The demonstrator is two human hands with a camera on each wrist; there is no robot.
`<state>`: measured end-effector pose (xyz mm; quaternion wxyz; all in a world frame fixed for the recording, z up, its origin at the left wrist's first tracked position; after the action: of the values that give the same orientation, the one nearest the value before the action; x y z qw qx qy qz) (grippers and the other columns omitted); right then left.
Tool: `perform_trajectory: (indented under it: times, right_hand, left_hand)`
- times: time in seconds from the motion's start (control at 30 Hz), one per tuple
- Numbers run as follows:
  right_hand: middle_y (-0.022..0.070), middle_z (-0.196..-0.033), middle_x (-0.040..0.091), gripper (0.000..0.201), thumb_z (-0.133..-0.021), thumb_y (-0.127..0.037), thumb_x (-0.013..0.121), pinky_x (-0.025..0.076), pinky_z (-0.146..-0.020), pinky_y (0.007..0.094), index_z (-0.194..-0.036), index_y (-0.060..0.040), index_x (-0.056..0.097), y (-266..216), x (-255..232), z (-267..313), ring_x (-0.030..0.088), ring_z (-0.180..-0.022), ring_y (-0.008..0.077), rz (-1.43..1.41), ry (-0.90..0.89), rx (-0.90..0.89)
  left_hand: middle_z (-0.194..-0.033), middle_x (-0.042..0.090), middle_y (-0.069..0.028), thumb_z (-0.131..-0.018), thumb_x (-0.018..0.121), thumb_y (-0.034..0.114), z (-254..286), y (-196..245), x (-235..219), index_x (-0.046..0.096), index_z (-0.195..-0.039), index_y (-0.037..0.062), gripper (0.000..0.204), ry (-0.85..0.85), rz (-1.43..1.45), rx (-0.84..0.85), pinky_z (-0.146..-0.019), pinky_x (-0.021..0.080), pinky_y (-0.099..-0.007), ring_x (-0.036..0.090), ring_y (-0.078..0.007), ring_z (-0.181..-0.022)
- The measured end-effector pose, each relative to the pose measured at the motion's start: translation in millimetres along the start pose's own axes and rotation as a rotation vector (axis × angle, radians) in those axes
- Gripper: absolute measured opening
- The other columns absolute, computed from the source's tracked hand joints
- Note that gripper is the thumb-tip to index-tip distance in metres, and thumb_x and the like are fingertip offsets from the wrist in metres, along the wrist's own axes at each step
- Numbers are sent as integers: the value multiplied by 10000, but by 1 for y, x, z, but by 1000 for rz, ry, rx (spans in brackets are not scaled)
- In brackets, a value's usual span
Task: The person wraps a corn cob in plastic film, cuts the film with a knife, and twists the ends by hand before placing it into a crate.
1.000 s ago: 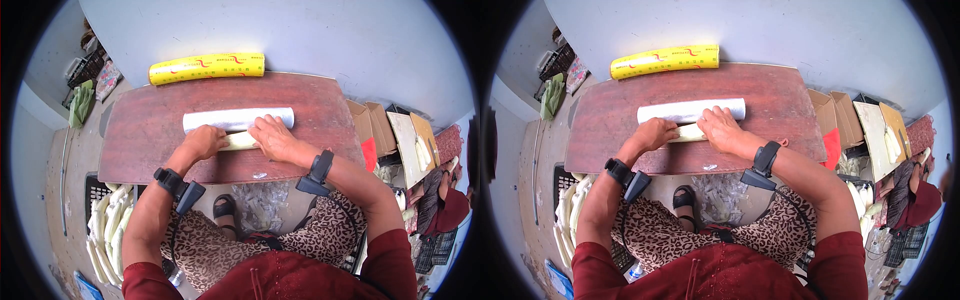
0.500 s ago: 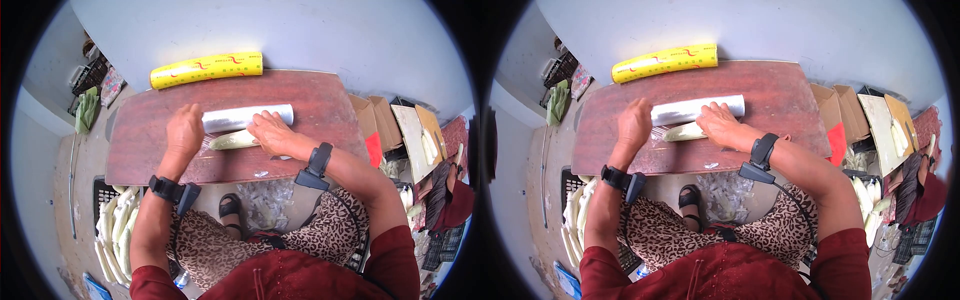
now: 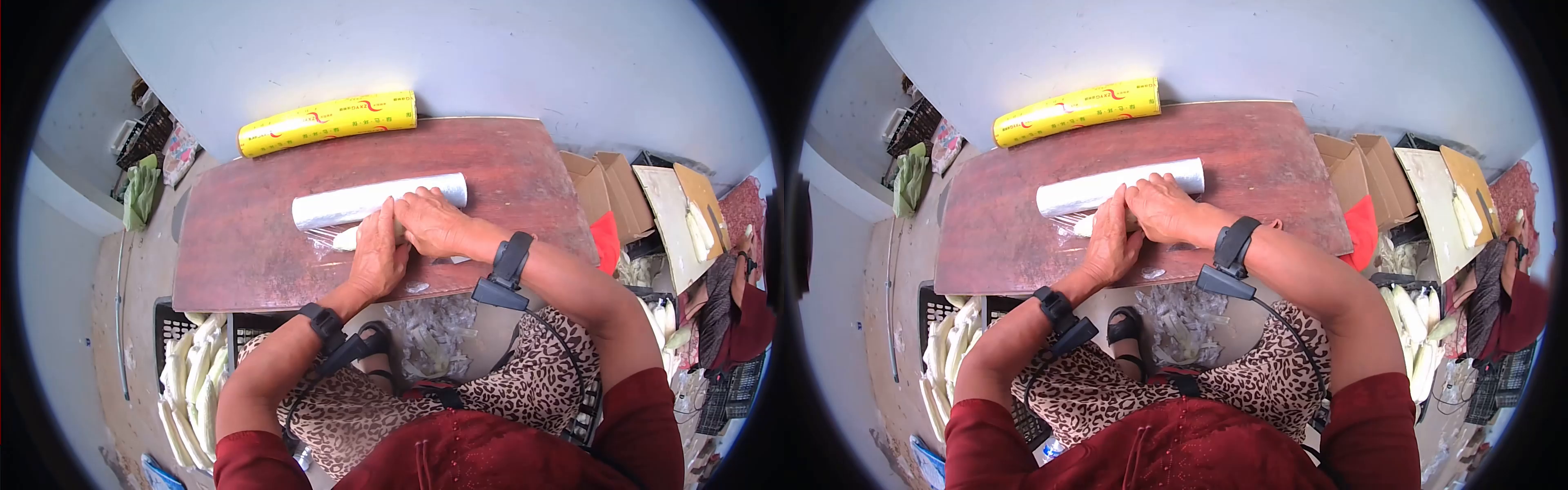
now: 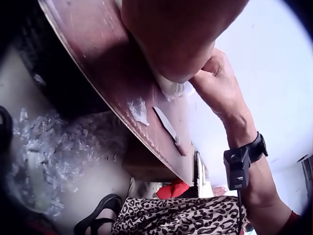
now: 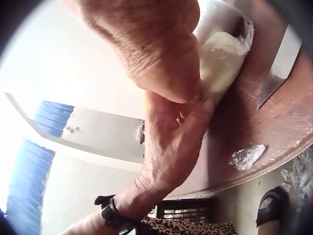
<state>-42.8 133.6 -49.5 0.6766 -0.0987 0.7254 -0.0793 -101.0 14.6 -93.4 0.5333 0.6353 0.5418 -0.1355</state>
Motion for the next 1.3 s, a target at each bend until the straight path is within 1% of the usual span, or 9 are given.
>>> perform_trajectory:
  times: [0.23, 0.4, 0.5, 0.6, 0.7, 0.8, 0.9, 1.03, 1.3]
  right_hand:
    - [283, -896, 662, 243, -845, -18, 542, 492, -804, 531, -1075, 59, 550, 34, -16, -18, 637, -920, 477, -262, 87, 52]
    - [243, -1111, 640, 307, -871, -22, 543, 477, -860, 502, -1174, 24, 551, 53, -23, -30, 601, -1045, 432, -225, 130, 3]
    - [209, -1136, 643, 338, -887, -58, 569, 475, -895, 464, -1218, 8, 549, 64, -11, -27, 603, -1075, 394, -123, 335, -151]
    - [198, -1096, 659, 347, -901, -121, 616, 494, -883, 441, -1223, -3, 564, 79, -8, -31, 630, -1046, 360, -182, 370, -51]
    - [154, -1108, 661, 352, -907, -161, 656, 498, -919, 422, -1209, -1, 574, 85, -32, -19, 631, -1055, 281, -533, 207, 215]
    - [140, -1067, 666, 422, -850, -250, 747, 509, -893, 406, -1141, 7, 583, 92, -38, 0, 635, -1024, 243, -616, -4, 287]
    - [155, -1055, 663, 444, -809, -277, 790, 510, -895, 399, -1088, -1, 582, 86, -24, 21, 635, -1019, 267, -439, -76, 209]
    - [147, -999, 655, 381, -803, -253, 792, 519, -867, 394, -1009, -22, 569, 83, -6, 30, 638, -989, 277, -412, -16, 210]
    - [37, -746, 620, 138, -892, -105, 668, 489, -639, 317, -832, -39, 563, 99, 5, 21, 588, -720, 137, -674, 17, 231]
  left_hand:
    - [-1213, 497, -216, -750, 753, 139, -8, 1, -2, 425, -1301, 2, 656, -47, -72, -18, -1008, 365, -488, 464, -406, -1153]
    - [-1141, 517, -172, -743, 783, 198, -20, 4, -2, 499, -1198, 16, 566, -82, -147, -26, -953, 381, -474, 485, -379, -1095]
    - [-1125, 531, -160, -733, 802, 239, -27, 3, -2, 527, -1168, 26, 557, -108, -200, -54, -941, 389, -461, 498, -360, -1080]
    - [-1102, 545, -147, -725, 812, 279, -33, 1, 0, 549, -1139, 37, 547, -145, -249, -88, -920, 397, -447, 512, -341, -1060]
    - [-1081, 556, -134, -727, 810, 308, -36, -2, 3, 569, -1097, 46, 513, -135, -268, -82, -893, 404, -438, 522, -322, -1045]
    - [-1079, 556, -139, -722, 817, 308, -37, -4, 0, 570, -1101, 45, 523, -147, -264, -82, -894, 408, -436, 525, -324, -1042]
    - [-1082, 553, -150, -721, 822, 294, -37, -5, 0, 565, -1122, 42, 539, -166, -252, -88, -897, 411, -440, 525, -336, -1038]
    - [-1081, 553, -147, -718, 826, 295, -37, -5, -1, 566, -1123, 48, 542, -168, -250, -92, -898, 409, -441, 523, -335, -1040]
    - [-1080, 553, -139, -704, 836, 287, -35, -5, -1, 565, -1133, 56, 557, -151, -228, -83, -899, 407, -433, 522, -330, -1044]
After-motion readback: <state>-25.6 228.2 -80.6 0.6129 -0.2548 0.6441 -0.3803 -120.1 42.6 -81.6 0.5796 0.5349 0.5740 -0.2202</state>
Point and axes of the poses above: each hand's wrist, its own z-axis away from the middle knuckle, its own x-axis out of the palm, y = z × x, the point moved 4 cm from there along -z, towards the middle knuckle
